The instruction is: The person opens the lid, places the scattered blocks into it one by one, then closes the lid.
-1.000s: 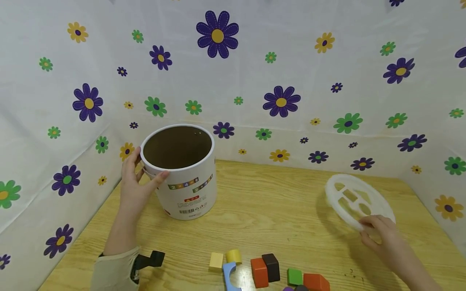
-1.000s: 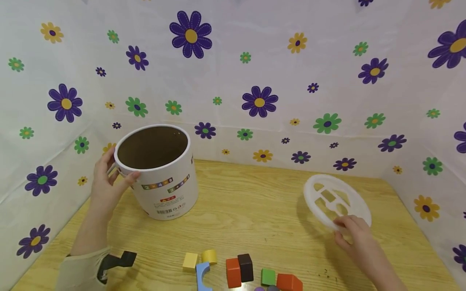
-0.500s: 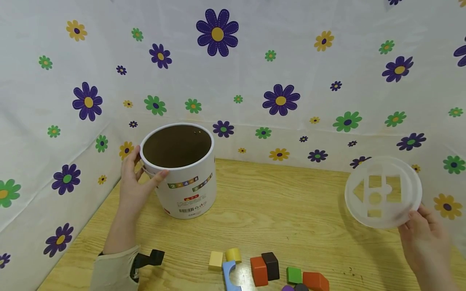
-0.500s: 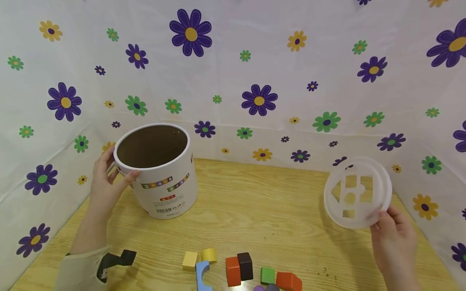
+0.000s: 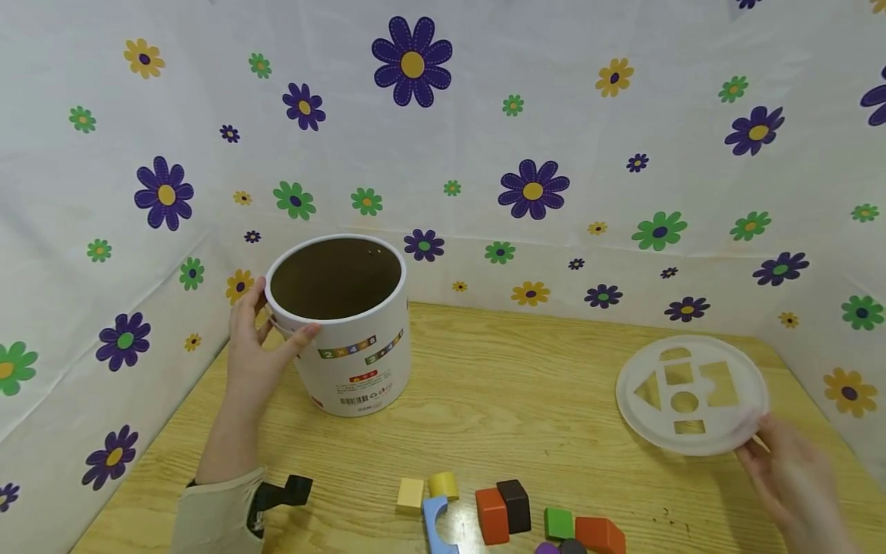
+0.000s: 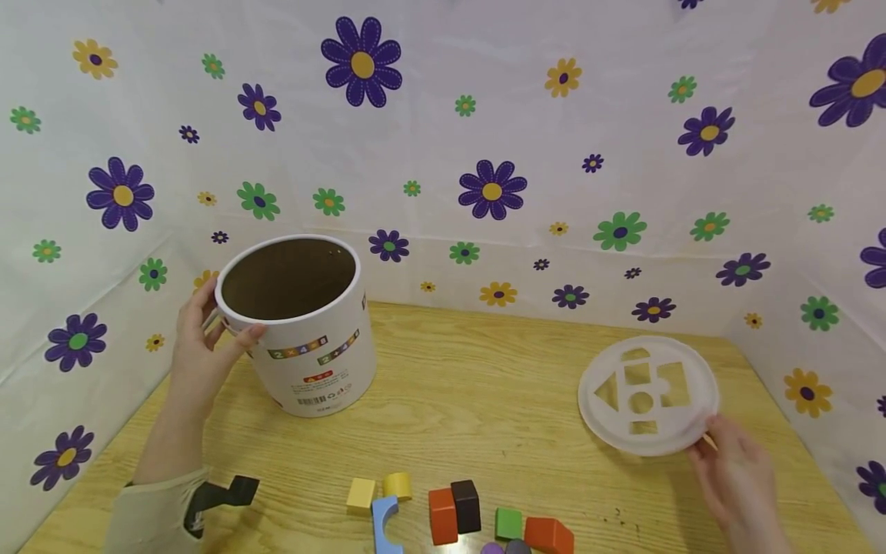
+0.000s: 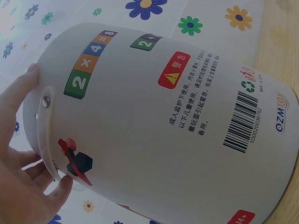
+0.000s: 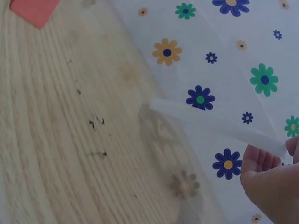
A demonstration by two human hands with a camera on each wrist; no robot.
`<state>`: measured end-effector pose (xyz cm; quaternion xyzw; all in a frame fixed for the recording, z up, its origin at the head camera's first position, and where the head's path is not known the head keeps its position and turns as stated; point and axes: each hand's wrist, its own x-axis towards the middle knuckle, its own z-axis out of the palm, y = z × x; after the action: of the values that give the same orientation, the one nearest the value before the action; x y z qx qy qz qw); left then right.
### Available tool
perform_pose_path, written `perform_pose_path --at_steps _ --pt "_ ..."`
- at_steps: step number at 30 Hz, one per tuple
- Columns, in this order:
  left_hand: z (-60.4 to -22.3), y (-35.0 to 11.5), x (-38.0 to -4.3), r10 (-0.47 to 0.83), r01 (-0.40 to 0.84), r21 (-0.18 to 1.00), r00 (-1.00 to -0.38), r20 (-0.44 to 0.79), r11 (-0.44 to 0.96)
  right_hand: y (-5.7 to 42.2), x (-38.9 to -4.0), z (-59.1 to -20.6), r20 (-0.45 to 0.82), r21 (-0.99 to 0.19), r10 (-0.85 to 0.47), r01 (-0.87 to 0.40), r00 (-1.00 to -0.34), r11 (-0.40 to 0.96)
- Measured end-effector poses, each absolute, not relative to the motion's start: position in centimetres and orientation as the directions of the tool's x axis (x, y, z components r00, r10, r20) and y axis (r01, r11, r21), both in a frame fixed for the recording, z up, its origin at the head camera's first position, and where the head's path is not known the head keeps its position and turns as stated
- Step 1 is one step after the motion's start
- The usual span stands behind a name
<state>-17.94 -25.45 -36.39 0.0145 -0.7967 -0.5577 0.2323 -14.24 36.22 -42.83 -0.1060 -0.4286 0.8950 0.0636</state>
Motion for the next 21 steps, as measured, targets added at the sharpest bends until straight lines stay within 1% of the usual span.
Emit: perform_pose_path --at_steps 4,6,9,11,13,16,18,21 --pt "-36.4 -25.5 -18.0 -0.281 0.233 0.894 -0.893 0.352 0.382 36.7 -14.4 -43.2 -0.190 -0.914 0.290 0.060 -0.938 -0.402" --pt "-36.4 -25.5 -18.0 -0.278 0.235 0.893 -0.893 0.354 0.383 37.0 -14.4 -43.3 -0.217 -0.952 0.327 0.125 -0.920 -0.281" --pt "-36.3 -25.5 -18.0 -0.275 0.237 0.893 -0.894 0.355 0.383 37.3 -14.6 -43.3 -0.244 -0.970 0.361 0.232 -0.900 -0.076" --pt "-36.2 -25.4 -17.9 -0.273 0.237 0.893 -0.894 0.355 0.382 37.5 -14.7 -43.1 -0.261 -0.945 0.396 0.317 -0.880 0.080" --pt "-36.1 -25.4 -17.9 -0.273 0.238 0.892 -0.894 0.356 0.383 37.6 -14.9 -42.8 -0.272 -0.886 0.432 0.399 -0.860 0.235" --pt "-36.0 -25.4 -17.9 -0.272 0.239 0.891 -0.893 0.357 0.385 37.8 -14.9 -42.3 -0.291 -0.784 0.468 0.488 -0.834 0.384" --pt "-36.0 -25.4 -17.9 -0.273 0.240 0.891 -0.893 0.358 0.386 37.8 -14.9 -42.0 -0.282 -0.729 0.469 0.505 -0.837 0.462" --pt "-35.9 -25.3 -17.9 -0.271 0.243 0.891 -0.893 0.360 0.383 37.7 -14.9 -41.7 -0.243 -0.661 0.456 0.490 -0.856 0.568"
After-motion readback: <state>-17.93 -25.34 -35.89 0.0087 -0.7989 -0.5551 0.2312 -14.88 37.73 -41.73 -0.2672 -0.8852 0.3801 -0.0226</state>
